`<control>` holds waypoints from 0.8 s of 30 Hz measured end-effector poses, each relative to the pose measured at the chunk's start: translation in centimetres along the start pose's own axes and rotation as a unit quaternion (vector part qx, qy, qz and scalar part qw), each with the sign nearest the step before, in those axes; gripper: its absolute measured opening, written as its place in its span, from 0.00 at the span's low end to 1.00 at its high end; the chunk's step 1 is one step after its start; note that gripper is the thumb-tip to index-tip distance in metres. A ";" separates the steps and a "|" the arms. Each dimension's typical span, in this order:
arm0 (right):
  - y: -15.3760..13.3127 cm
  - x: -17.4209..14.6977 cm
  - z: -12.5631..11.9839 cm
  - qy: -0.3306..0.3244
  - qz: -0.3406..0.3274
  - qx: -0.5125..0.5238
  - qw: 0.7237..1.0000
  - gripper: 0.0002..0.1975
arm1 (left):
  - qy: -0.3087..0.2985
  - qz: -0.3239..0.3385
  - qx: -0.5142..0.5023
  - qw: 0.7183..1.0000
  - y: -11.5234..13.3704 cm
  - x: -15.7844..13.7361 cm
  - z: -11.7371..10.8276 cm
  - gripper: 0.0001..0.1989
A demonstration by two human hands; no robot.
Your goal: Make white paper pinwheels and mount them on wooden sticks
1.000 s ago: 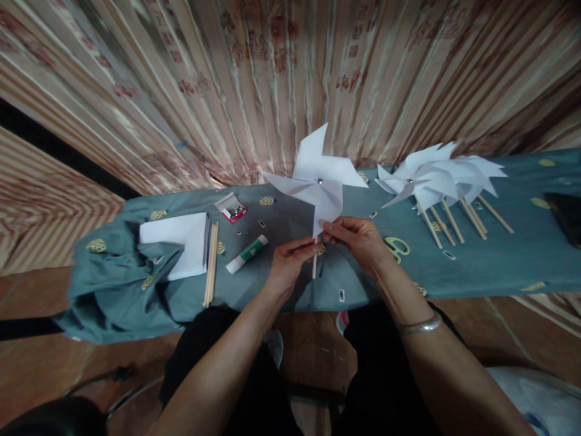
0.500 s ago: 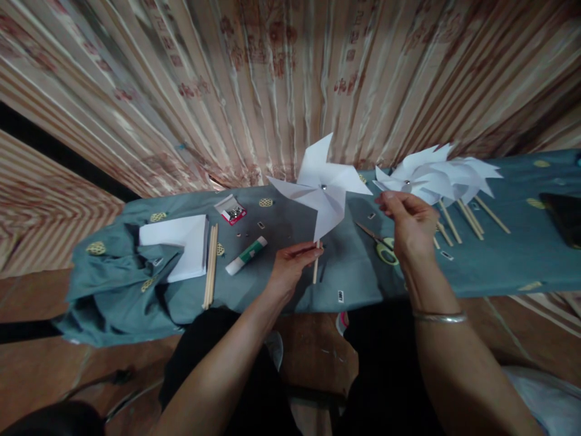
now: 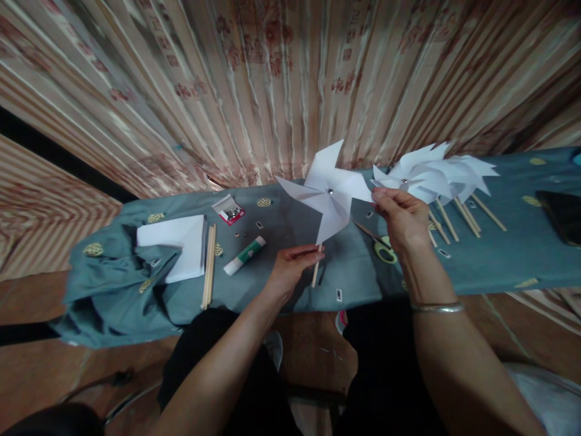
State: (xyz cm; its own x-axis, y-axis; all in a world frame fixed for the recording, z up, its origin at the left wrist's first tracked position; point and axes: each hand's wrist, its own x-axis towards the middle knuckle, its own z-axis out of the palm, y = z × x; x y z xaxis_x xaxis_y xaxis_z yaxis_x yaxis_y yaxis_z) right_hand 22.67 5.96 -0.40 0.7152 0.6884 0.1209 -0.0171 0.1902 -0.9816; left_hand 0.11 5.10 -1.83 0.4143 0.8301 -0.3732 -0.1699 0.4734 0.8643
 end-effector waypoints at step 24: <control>-0.7 -2.8 1.4 -0.044 0.113 0.018 0.992 0.11 | 0.046 0.033 -0.024 0.998 0.3 0.5 -0.2 0.13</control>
State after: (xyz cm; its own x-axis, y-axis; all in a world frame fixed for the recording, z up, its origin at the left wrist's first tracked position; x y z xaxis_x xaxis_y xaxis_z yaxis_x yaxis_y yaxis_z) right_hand 19.73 4.90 0.15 0.6258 0.7749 -0.0885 -0.1963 0.0467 -0.9794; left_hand 0.07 5.74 -1.82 0.3181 0.8820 -0.3476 -0.2373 0.4291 0.8715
